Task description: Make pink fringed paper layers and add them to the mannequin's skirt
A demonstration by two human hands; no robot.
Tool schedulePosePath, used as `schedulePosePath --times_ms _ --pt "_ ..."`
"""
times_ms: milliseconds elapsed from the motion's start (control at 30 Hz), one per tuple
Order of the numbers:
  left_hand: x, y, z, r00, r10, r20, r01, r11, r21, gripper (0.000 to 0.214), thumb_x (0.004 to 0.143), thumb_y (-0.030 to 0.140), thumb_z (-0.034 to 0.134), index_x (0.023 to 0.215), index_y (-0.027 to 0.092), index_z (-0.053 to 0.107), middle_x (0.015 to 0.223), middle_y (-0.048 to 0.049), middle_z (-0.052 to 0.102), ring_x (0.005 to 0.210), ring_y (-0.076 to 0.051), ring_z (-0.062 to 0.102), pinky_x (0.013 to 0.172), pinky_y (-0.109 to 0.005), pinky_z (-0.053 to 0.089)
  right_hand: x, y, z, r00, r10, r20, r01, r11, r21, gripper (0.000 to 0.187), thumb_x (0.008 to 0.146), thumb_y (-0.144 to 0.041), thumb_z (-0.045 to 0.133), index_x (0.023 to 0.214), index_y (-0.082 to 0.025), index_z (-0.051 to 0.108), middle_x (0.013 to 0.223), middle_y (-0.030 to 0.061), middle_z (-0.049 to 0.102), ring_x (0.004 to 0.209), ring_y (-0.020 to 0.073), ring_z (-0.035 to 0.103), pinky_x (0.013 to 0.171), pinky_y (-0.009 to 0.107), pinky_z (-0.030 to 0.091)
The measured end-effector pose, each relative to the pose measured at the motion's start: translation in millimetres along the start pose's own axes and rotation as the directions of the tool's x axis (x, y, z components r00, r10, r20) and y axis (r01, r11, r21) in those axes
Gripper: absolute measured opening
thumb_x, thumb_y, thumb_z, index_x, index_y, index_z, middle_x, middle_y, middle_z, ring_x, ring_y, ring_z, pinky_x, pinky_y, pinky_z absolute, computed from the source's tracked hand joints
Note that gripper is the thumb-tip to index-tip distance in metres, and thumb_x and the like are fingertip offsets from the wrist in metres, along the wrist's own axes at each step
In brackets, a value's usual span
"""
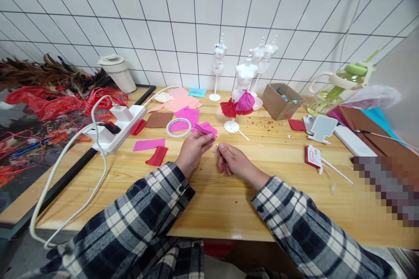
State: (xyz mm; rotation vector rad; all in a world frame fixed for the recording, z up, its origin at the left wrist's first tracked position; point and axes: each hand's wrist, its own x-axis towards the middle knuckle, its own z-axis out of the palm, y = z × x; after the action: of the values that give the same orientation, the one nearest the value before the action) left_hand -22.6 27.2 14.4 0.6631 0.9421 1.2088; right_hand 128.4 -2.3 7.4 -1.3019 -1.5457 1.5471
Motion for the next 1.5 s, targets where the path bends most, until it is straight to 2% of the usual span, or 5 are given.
schedulePosePath --times_ms 233,900,1300,1367,1500 --pt "-1 -1 2.0 1.0 0.019 0.024 -0.02 0.999 0.043 0.033 0.056 0.026 0.087 0.081 0.016 0.069 0.082 -0.0005 0.068 0.078 -0.011 0.061 0.077 -0.024 0.046 0 -2 1 1.0 0.021 -0.017 -0.021 0.999 0.034 0.036 0.097 -0.055 0.032 0.085 -0.023 0.042 0.048 -0.0072 0.054 0.032 0.0091 0.04 0.037 0.021 0.038" --pt "-1 -3 1.3 0.999 0.031 0.009 -0.032 0.998 0.062 0.033 0.056 0.027 0.087 0.082 0.016 0.069 0.082 -0.001 0.068 0.081 -0.012 0.062 0.079 -0.025 0.045 -3 -12 3 0.998 0.025 -0.065 -0.02 0.997 0.078 0.029 0.098 -0.043 0.028 0.081 -0.023 0.04 0.043 -0.0071 0.052 0.033 0.0096 0.043 0.035 0.019 0.031" --pt "-1 -2 3.0 1.0 0.012 -0.002 -0.012 0.998 0.068 0.035 0.054 0.029 0.089 0.08 0.015 0.069 0.082 -0.0011 0.068 0.08 -0.012 0.062 0.078 -0.025 0.046 -4 -11 3 0.997 -0.002 -0.082 0.006 0.998 0.054 0.035 0.095 -0.054 0.033 0.08 -0.023 0.04 0.042 -0.0076 0.048 0.034 0.01 0.042 0.035 0.019 0.03" --pt "-2 -2 3.1 1.0 0.013 -0.002 -0.012 0.998 0.065 0.035 0.054 0.028 0.089 0.079 0.015 0.07 0.081 -0.0012 0.068 0.079 -0.012 0.062 0.078 -0.024 0.046 -4 -12 3 0.997 -0.005 -0.08 0.009 0.999 0.051 0.035 0.095 -0.054 0.034 0.08 -0.023 0.04 0.041 -0.0086 0.046 0.033 0.0097 0.04 0.036 0.019 0.032" --pt "-1 -1 2.5 1.0 0.013 0.025 -0.015 0.998 0.06 0.033 0.055 0.028 0.088 0.08 0.015 0.07 0.081 -0.0013 0.069 0.079 -0.012 0.063 0.078 -0.025 0.046 -5 -12 3 0.997 0.015 -0.076 -0.01 0.998 0.066 0.032 0.096 -0.05 0.035 0.078 -0.023 0.039 0.041 -0.0113 0.041 0.031 0.0082 0.033 0.042 0.022 0.043"
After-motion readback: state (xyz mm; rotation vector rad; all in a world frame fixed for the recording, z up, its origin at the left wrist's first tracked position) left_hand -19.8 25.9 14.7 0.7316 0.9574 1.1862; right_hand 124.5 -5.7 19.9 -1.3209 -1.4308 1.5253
